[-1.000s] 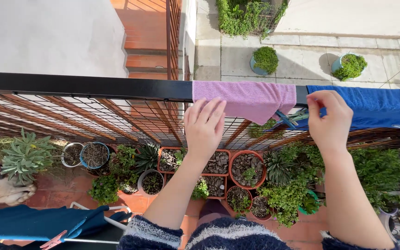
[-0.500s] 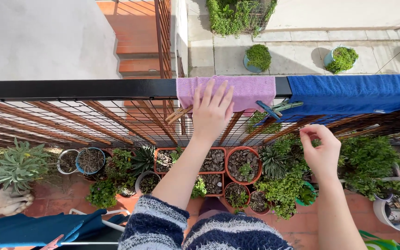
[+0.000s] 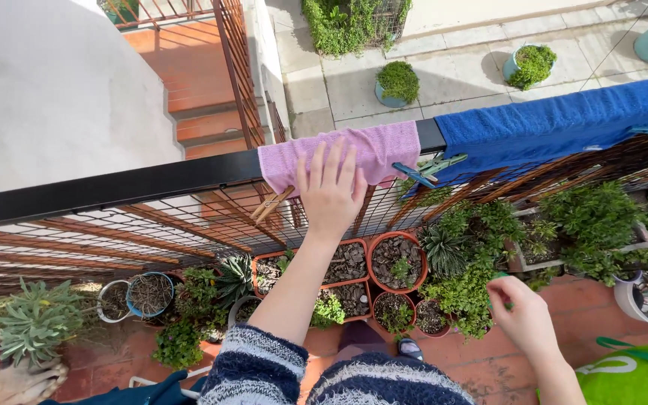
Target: Hanging wet laundry on a balcony railing using clothespins
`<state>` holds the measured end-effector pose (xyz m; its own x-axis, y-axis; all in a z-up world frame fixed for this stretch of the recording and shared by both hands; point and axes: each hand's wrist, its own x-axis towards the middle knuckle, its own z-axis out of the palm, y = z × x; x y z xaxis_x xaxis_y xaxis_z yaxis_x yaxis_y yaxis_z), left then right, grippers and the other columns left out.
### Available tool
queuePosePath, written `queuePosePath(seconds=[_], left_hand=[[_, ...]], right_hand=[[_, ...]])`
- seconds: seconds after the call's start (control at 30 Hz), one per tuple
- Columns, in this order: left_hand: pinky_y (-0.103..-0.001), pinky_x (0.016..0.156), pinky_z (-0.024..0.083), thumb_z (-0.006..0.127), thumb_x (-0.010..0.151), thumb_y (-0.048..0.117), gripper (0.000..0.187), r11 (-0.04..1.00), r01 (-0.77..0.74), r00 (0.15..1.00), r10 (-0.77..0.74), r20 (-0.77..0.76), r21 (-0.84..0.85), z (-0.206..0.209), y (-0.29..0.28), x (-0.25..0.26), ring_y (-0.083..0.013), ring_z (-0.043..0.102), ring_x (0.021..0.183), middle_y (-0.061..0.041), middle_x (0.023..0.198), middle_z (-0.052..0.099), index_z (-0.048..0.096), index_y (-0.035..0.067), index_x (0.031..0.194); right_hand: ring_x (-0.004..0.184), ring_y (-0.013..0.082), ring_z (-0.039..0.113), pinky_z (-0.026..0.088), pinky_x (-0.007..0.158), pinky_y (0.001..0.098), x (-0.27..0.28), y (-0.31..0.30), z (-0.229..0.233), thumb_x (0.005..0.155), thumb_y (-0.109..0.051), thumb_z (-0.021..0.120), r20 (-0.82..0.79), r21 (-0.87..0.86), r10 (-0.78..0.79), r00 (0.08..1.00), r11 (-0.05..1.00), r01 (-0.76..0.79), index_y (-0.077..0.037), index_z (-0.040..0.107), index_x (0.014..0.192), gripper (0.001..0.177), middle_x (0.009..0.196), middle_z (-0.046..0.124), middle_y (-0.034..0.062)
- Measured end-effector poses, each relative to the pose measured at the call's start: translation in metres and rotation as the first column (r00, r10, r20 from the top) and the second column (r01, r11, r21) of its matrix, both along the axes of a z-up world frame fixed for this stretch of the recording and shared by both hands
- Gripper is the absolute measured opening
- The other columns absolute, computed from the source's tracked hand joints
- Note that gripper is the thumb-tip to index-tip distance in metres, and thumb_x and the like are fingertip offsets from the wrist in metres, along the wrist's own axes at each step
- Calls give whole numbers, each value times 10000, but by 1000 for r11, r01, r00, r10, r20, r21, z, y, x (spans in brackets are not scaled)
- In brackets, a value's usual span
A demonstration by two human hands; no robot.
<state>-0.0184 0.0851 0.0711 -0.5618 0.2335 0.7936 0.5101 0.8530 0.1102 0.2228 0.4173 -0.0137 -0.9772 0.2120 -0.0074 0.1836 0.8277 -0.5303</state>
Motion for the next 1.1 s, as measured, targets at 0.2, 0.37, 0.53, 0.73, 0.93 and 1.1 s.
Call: queuePosePath(seconds=[0.2,0.37,0.53,0.73,0.93,1.1], left_hand=[[-573,1154,371,628,1006,301,355,998,-13,999,16,40,-67,-4,-4,-1,-331,590,1291,-86,1358,674,706,84,1277],[-542,1158,379,674,971,184,295,995,96,994,-97,-49,-22,-32,-13,49,-293,618,1251,-134,1328,666,653,47,1231],[-482,1017,469,583,932,79,158,936,342,714,-202,671,-82,-147,-14,162,-240,664,1039,-74,1093,725,695,93,1043],[-443,600,414,597,959,198,137,608,785,15,170,985,-117,-220,50,280,-288,533,636,-66,687,542,560,119,854],[-529,828,498,540,963,313,238,599,772,159,146,976,-215,-185,181,341,-435,671,977,-99,1149,716,623,150,1115],[-482,869,498,572,940,315,207,468,872,83,147,986,-143,-167,256,377,-351,692,1019,-71,1112,748,620,174,1083]], right_hand=[[815,131,697,558,818,274,82,4,-53,918,-151,642,227,16,-108,968,994,107,-182,729,998,122,978,758,-80],[826,145,697,546,814,299,129,14,-74,895,-181,649,250,11,-122,961,992,123,-203,718,1027,151,978,750,-84],[731,155,690,552,783,271,205,32,-87,924,-236,636,292,-48,-200,935,973,224,-222,711,1020,123,928,737,-76],[781,202,717,544,765,328,351,74,-94,882,-248,654,347,45,-351,869,932,359,-218,697,936,76,952,764,-84],[854,251,699,524,772,393,499,120,-81,926,-259,615,440,57,-453,776,876,479,-179,636,882,94,902,716,-9],[781,235,662,493,724,364,569,137,-36,938,-203,611,463,32,-611,642,735,677,-133,646,864,107,870,693,17]])
